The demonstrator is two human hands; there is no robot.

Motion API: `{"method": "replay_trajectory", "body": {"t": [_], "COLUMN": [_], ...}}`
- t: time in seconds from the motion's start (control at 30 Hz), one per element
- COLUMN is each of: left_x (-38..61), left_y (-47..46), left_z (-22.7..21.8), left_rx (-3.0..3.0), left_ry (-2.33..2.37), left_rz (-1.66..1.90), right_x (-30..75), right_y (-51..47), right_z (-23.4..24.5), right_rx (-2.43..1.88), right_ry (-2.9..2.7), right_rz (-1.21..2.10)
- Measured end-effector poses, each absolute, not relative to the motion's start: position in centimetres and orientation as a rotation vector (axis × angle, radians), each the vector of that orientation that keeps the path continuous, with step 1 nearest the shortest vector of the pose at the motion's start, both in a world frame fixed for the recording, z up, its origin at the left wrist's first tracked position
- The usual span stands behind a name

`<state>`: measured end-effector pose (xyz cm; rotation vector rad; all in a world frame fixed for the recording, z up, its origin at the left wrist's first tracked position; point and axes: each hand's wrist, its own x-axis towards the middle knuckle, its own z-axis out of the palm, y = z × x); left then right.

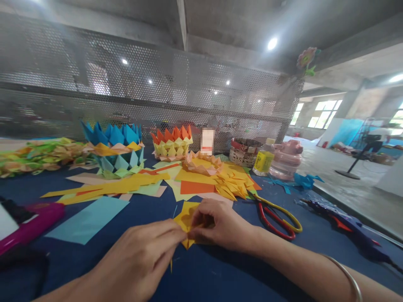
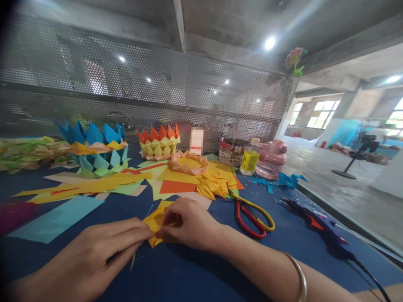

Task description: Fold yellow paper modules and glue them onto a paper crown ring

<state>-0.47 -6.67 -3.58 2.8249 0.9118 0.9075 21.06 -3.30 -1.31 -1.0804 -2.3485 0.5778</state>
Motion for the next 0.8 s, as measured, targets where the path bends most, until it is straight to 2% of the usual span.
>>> {"method": "replay_trajectory", "body": {"t": [0.3, 0.8], "left_x": [0.7, 1.6], "left_y": [-5.0, -4.7], "left_z": [-2.7, -1.7], "left_rx": [2.487, 2.456], "left_ry": [1.077, 1.252], "left_rz": [0.745, 0.681], "right_x": [21.0, 21.1], "right_y": [-3.6, -3.4], "right_z": [-1.1, -1.2], "right_rx": [-1.123, -1.069], "right_ry": [-2.365, -2.415], "right_rz": [0.469, 0.459]}}
